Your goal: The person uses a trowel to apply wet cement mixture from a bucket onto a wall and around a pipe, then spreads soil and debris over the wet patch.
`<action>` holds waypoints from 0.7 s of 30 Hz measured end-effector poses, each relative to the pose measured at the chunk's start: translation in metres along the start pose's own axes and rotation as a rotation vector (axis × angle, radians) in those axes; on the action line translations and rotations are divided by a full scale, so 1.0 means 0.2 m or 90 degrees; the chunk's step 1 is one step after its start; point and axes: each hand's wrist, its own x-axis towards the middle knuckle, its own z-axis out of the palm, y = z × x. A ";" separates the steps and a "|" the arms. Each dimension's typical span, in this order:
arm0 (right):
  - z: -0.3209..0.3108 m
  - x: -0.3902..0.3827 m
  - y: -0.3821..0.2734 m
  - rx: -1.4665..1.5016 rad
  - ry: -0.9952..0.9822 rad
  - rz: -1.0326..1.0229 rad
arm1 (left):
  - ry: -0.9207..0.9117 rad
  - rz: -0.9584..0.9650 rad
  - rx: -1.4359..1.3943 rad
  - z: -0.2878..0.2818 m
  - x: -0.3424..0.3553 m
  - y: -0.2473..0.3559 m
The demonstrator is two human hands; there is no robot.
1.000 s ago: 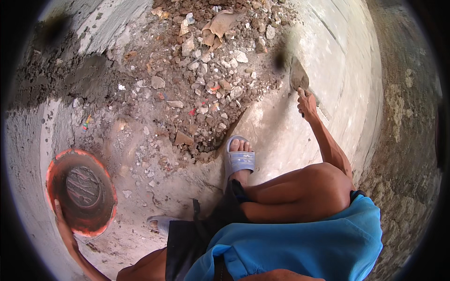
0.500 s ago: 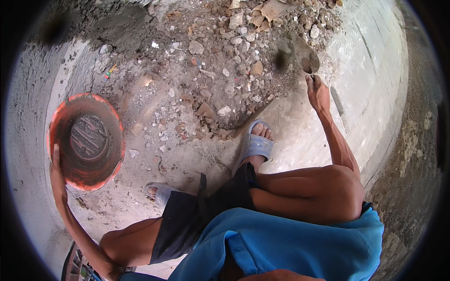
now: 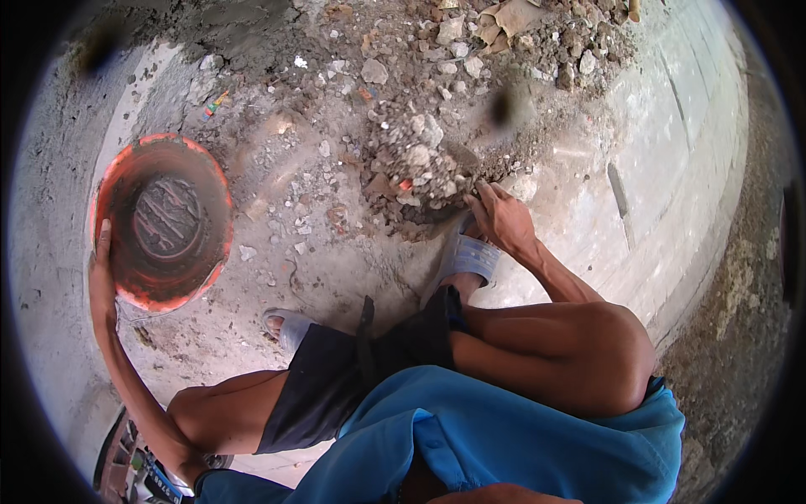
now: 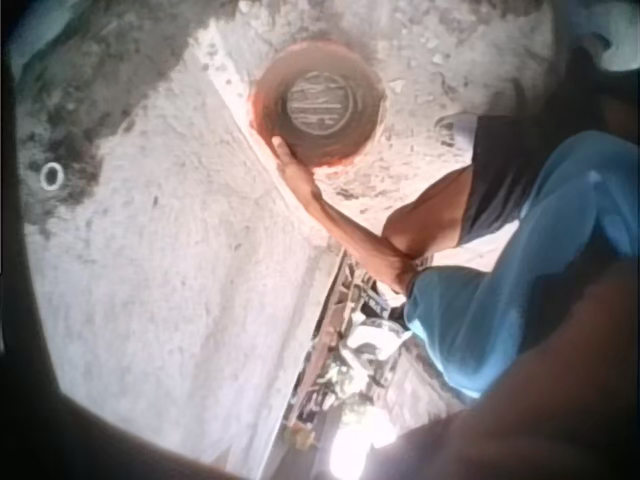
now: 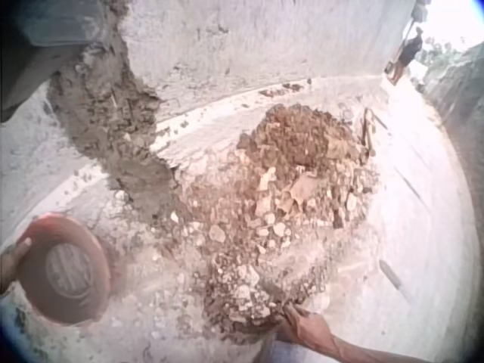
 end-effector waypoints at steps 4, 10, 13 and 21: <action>-0.14 0.04 0.09 0.095 0.030 0.096 | 0.031 0.013 0.049 0.03 -0.05 0.03; -0.39 0.23 0.65 0.397 0.102 0.469 | 0.008 0.002 0.023 0.03 -0.06 0.00; -0.42 0.56 0.63 0.257 0.078 0.335 | 0.008 -0.011 -0.006 0.01 -0.06 -0.01; -0.32 1.14 0.60 0.008 0.167 -0.041 | 0.020 -0.025 -0.069 -0.03 0.07 -0.08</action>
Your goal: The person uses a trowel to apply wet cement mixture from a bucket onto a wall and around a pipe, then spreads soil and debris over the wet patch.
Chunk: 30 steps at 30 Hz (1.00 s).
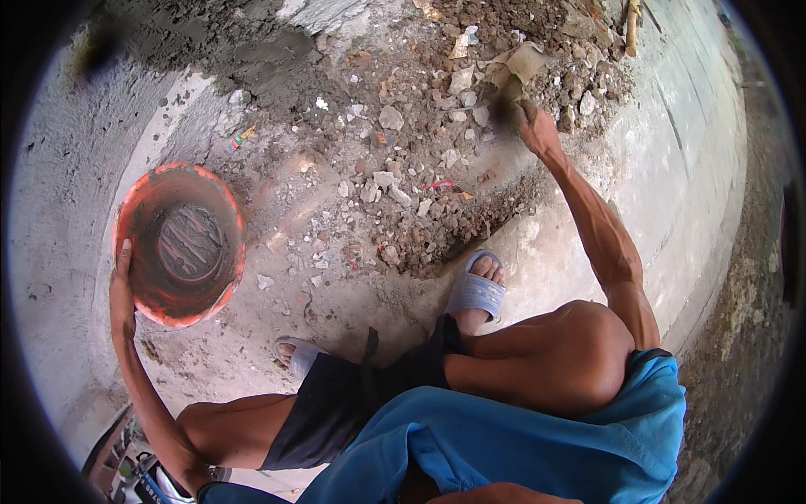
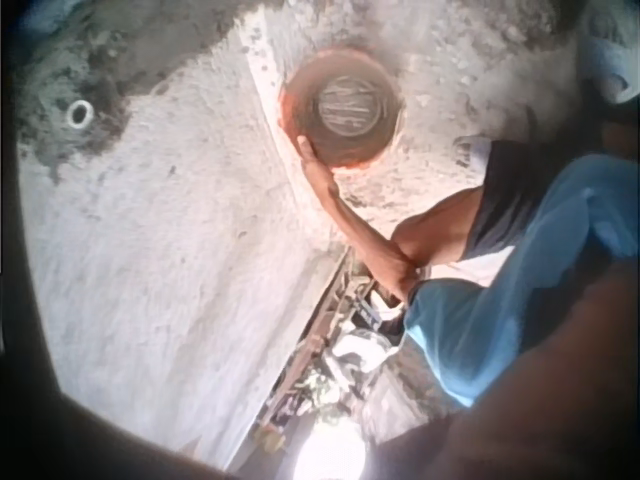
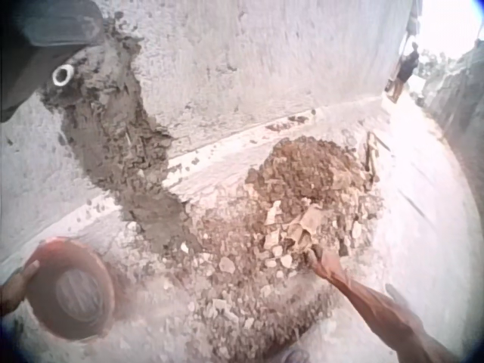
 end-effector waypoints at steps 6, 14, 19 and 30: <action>-0.08 -0.21 -0.45 -0.084 -0.083 -0.058 | -0.001 -0.023 -0.012 -0.03 -0.01 -0.03; -0.30 -0.27 -0.58 -0.092 -0.107 -0.068 | 0.022 -0.001 0.083 0.01 -0.07 0.06; -0.49 0.35 -0.62 -0.289 0.064 -0.034 | 0.015 0.011 0.070 -0.02 -0.06 0.03; 0.02 0.17 -0.56 -0.299 -0.207 -0.019 | -0.028 0.030 0.088 0.02 -0.09 0.09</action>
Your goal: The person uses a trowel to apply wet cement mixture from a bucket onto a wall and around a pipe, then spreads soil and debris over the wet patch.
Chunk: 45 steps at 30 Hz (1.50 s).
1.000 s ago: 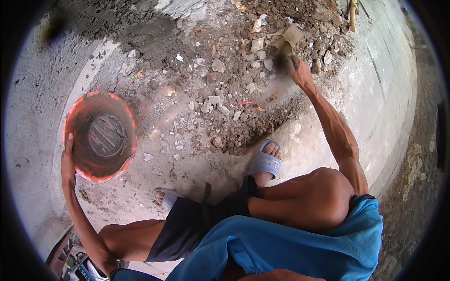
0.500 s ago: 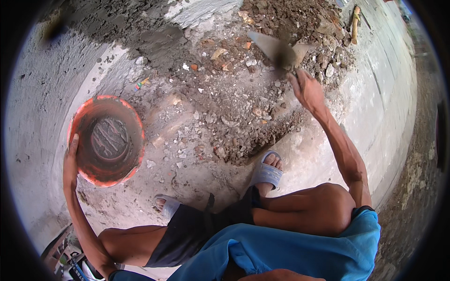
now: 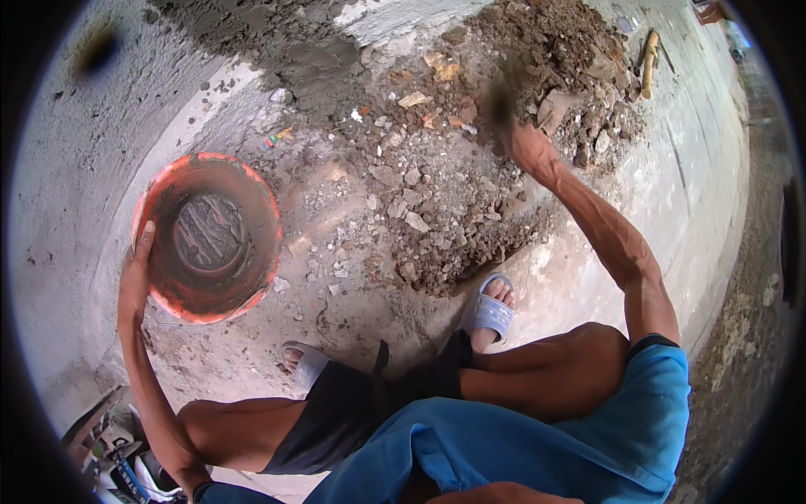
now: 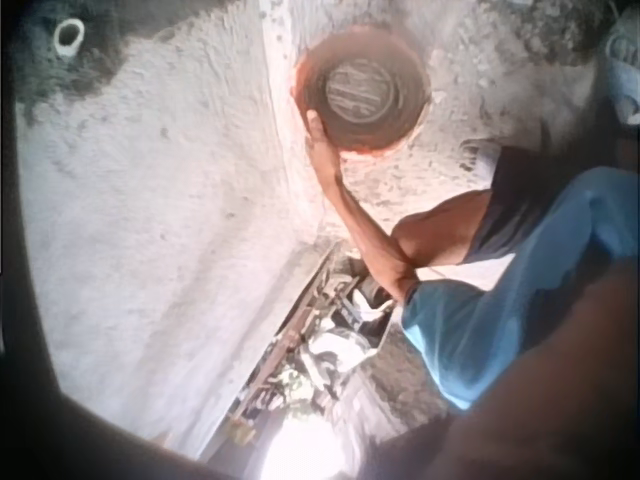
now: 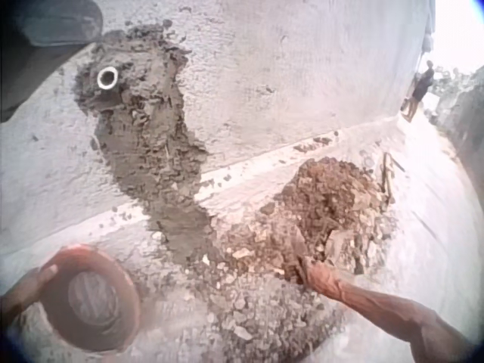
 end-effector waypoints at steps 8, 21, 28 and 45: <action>-0.26 -0.25 0.06 0.072 0.078 -0.034 | 0.049 -0.022 0.004 -0.01 -0.02 -0.08; 0.04 0.31 0.23 0.077 0.131 -0.084 | 0.022 -0.015 0.021 0.00 -0.08 0.00; -0.06 -0.27 0.00 0.177 0.018 -0.084 | -0.007 0.009 -0.017 0.03 -0.08 -0.01; 0.03 -0.14 -0.50 0.273 -0.030 -0.067 | 0.031 0.065 0.010 0.02 -0.04 -0.02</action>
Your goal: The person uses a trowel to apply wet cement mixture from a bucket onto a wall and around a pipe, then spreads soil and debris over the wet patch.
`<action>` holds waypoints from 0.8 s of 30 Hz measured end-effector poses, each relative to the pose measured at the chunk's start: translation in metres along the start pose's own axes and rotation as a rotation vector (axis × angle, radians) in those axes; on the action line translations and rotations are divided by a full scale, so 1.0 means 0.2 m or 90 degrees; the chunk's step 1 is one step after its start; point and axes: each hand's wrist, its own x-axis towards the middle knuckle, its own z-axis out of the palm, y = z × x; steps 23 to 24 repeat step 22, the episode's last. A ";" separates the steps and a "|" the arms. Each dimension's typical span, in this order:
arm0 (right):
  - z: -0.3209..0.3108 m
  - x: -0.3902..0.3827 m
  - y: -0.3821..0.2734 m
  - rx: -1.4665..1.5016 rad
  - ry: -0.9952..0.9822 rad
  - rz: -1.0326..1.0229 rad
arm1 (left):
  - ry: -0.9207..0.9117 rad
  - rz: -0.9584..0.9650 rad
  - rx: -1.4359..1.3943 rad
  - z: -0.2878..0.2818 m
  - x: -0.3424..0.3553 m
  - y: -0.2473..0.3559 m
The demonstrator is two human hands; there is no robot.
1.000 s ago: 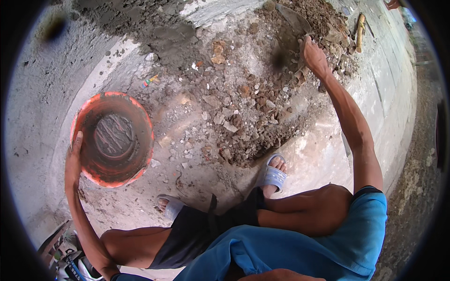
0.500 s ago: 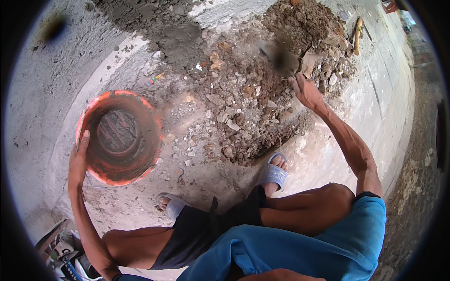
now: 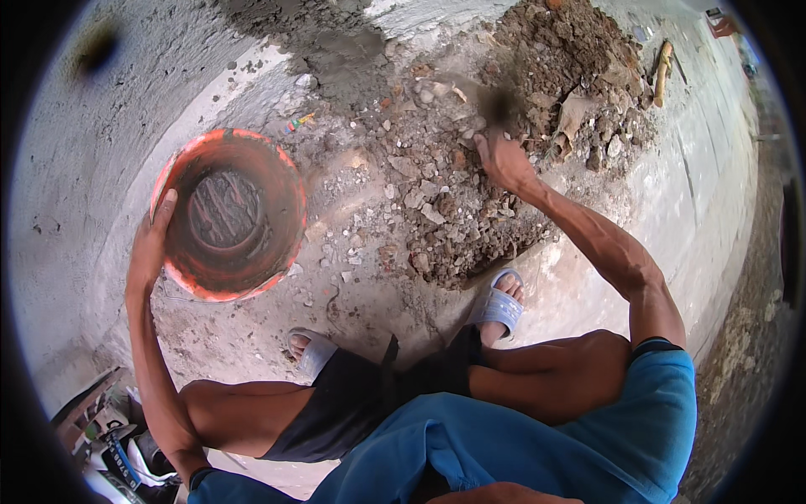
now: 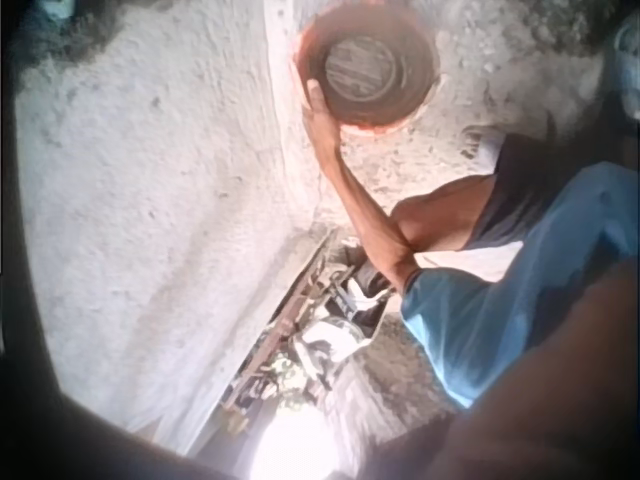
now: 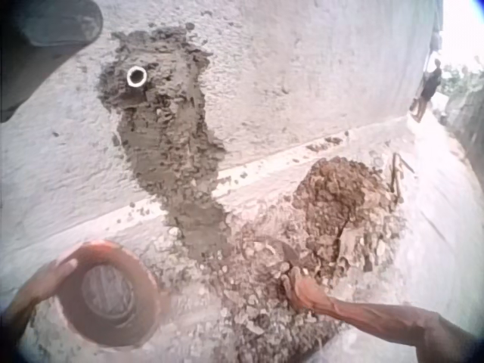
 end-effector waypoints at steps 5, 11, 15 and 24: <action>0.01 0.07 -0.31 0.031 -0.087 -0.092 | -0.016 -0.022 0.029 0.02 -0.02 0.07; -0.37 -0.02 0.10 -0.096 -0.063 -0.300 | -0.006 -0.058 -0.001 0.01 -0.06 0.01; -0.52 -0.33 0.34 -0.416 -0.256 -0.298 | -0.003 -0.058 -0.037 0.01 -0.05 -0.02; -0.46 -0.13 0.38 -0.518 -0.116 -0.318 | 0.011 0.003 0.022 0.03 0.02 0.04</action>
